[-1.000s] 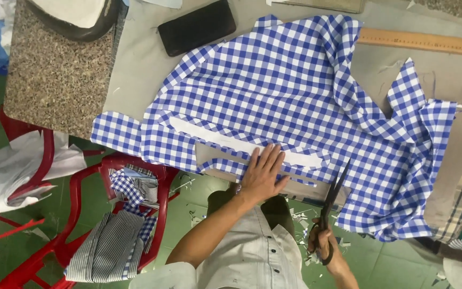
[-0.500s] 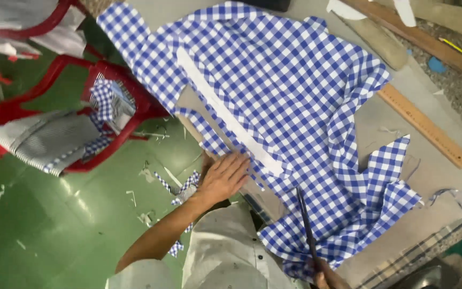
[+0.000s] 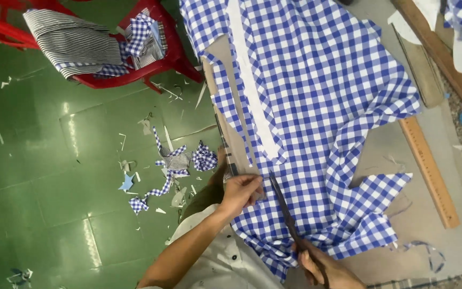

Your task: The person cuts a blue and white checkered fabric using shears, following a paper pattern on a work table. After cutting, the person irons a long strip of the same fabric using a steam iron.

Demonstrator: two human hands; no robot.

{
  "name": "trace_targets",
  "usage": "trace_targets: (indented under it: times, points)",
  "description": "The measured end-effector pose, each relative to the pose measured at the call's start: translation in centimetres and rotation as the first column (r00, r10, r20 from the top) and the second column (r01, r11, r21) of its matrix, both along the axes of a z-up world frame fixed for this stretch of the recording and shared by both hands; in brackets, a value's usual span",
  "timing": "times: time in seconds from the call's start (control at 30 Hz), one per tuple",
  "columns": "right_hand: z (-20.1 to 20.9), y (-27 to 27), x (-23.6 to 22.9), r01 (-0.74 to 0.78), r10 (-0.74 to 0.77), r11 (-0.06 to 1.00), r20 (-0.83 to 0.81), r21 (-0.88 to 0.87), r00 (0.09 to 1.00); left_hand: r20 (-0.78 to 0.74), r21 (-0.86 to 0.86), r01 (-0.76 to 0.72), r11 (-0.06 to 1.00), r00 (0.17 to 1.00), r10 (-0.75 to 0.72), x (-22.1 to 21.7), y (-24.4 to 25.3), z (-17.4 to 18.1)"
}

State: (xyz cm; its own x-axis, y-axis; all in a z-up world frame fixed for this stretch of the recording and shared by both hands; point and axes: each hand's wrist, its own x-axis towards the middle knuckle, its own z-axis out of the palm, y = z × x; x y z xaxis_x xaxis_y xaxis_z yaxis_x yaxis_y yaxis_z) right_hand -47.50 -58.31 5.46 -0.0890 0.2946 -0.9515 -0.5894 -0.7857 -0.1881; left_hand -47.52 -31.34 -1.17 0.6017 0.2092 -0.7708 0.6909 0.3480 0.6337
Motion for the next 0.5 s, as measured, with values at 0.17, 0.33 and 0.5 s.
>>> trace_targets:
  times: [0.17,0.33,0.5]
  points:
    - [-7.1,-2.5,-3.6,0.033,-0.073,0.960,0.133,0.278,0.988,-0.023,-0.035,-0.077,0.996,0.997,0.076,-0.1,-0.6,-0.3]
    - [-6.9,-2.3,-3.8,0.054,-0.148,0.867,0.154,0.495,0.977,-0.027,-0.016,-0.085,0.996,0.996,0.085,0.1,-0.9,0.4]
    - [-6.1,-1.1,-3.3,0.107,-0.170,0.866,0.085,0.489,0.982,-0.033,-0.073,-0.158,0.985,0.987,0.156,1.0,-0.7,-0.2]
